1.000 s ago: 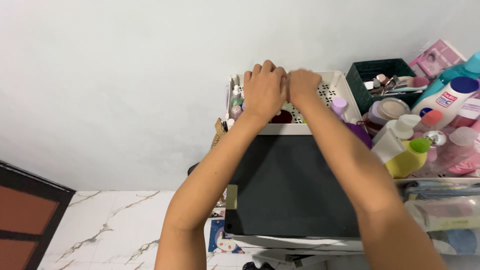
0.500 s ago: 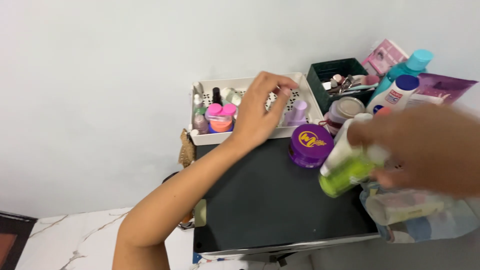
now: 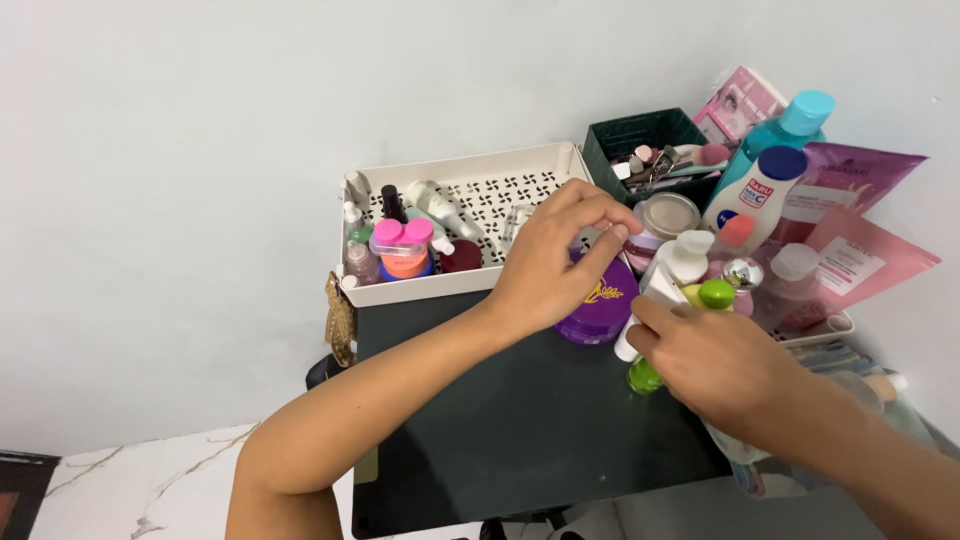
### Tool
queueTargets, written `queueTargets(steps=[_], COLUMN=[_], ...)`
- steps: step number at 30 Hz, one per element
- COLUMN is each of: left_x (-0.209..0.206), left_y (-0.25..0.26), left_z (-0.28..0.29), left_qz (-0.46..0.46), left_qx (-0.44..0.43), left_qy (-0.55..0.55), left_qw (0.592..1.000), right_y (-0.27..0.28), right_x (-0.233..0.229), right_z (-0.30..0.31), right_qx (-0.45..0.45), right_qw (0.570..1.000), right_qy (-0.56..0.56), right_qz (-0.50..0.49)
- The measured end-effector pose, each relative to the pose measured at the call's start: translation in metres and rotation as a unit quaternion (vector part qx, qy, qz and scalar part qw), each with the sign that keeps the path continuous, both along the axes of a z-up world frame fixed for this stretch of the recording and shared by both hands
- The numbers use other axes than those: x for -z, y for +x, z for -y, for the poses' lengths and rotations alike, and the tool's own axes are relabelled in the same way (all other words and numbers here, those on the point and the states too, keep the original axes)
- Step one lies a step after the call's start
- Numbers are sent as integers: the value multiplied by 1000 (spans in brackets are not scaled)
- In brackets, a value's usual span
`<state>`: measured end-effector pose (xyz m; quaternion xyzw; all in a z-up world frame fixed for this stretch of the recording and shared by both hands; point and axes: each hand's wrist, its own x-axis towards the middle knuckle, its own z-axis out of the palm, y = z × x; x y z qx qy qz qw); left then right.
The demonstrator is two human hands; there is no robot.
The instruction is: Organizing various skincare and makeup products into storage containers on a vanity
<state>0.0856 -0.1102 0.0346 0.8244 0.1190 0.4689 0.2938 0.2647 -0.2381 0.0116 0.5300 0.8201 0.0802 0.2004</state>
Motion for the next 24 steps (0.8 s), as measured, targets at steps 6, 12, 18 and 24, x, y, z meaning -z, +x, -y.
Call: queueTargets(steps=[6, 12, 18, 24], left_x=[7, -4, -44, -59], left_y=[4, -12, -74, -136], left_z=[-2, -9, -43, -134], left_qz=[-15, -18, 59, -88], left_qx=[-4, -37, -133, -367], left_qy=[-20, 0, 43, 86], left_qw=[1000, 999, 988, 922], right_y=[-3, -17, -3, -74], right_x=[14, -16, -42, -111], right_z=[5, 15, 12, -91], right_qx=[-13, -67, -40, -80], right_qw=[991, 945, 961, 956], right_qy=[132, 309, 243, 282], right_qz=[22, 86, 126, -29])
